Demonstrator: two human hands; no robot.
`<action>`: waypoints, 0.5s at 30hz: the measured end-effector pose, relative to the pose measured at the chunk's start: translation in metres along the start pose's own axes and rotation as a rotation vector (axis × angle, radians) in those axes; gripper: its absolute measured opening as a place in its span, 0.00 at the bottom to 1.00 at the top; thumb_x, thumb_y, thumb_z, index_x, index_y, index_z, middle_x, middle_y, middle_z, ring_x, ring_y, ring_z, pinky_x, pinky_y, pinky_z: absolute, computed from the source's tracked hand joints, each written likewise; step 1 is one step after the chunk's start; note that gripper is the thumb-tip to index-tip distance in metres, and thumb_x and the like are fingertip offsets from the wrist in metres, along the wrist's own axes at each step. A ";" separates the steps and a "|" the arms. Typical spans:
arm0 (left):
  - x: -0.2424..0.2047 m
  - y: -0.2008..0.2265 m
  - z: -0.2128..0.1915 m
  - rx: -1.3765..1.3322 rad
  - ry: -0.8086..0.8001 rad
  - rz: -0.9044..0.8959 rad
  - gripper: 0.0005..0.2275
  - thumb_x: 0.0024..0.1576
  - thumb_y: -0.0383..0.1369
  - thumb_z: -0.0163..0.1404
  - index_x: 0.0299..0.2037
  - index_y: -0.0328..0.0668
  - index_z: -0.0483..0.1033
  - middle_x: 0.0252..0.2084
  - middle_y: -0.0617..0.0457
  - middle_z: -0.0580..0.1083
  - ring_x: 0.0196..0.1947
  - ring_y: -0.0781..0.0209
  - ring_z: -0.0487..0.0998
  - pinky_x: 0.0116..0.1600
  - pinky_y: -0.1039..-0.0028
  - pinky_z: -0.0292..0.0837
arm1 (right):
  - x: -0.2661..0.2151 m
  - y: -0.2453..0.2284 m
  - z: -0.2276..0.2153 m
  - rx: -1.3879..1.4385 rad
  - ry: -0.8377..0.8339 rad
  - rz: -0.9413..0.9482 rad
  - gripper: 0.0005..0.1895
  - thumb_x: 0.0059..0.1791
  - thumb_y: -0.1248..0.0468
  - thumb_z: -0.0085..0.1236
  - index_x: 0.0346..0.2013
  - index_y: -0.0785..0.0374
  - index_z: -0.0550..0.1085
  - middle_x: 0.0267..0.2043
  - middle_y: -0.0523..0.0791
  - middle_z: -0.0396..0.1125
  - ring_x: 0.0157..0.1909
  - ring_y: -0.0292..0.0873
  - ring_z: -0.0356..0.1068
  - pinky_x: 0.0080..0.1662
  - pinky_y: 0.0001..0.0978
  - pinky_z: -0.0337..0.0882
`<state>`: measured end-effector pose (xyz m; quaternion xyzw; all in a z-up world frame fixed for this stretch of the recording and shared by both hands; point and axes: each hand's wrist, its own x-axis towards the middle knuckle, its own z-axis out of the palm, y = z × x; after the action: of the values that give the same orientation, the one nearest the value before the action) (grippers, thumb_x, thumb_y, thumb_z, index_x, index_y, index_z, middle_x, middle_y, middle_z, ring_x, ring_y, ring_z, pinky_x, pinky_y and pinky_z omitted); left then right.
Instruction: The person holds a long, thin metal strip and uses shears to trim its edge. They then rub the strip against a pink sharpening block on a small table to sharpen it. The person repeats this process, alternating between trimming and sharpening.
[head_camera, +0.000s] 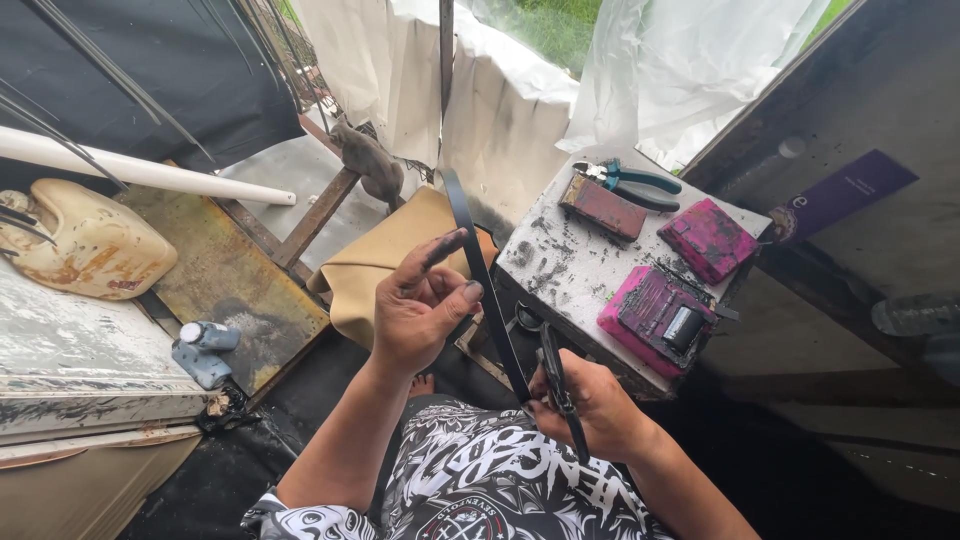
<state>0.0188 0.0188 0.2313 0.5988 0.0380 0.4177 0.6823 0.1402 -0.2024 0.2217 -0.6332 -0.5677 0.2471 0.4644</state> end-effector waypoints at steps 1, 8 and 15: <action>-0.001 0.001 0.000 0.000 -0.001 0.004 0.24 0.57 0.19 0.58 0.65 0.31 0.68 0.66 0.42 0.69 0.33 0.64 0.78 0.42 0.77 0.85 | -0.002 0.001 0.000 -0.002 0.001 -0.003 0.11 0.44 0.68 0.63 0.36 0.57 0.69 0.26 0.40 0.66 0.22 0.33 0.63 0.26 0.26 0.67; -0.016 0.015 0.014 -0.340 -0.183 0.121 0.30 0.58 0.15 0.57 0.72 0.39 0.63 0.76 0.39 0.61 0.36 0.63 0.77 0.40 0.82 0.77 | 0.002 0.000 0.003 0.407 0.097 -0.084 0.15 0.47 0.62 0.68 0.40 0.63 0.71 0.30 0.45 0.70 0.31 0.40 0.72 0.37 0.33 0.76; -0.042 0.030 0.044 -0.649 -0.340 0.147 0.37 0.58 0.08 0.53 0.73 0.58 0.63 0.78 0.34 0.53 0.40 0.50 0.75 0.49 0.66 0.79 | 0.031 0.017 0.031 -0.035 0.295 0.113 0.35 0.40 0.38 0.64 0.52 0.58 0.73 0.25 0.37 0.67 0.26 0.32 0.68 0.30 0.30 0.73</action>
<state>0.0001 -0.0434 0.2506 0.4134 -0.2534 0.3505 0.8013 0.1293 -0.1624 0.1998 -0.7014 -0.4612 0.1673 0.5170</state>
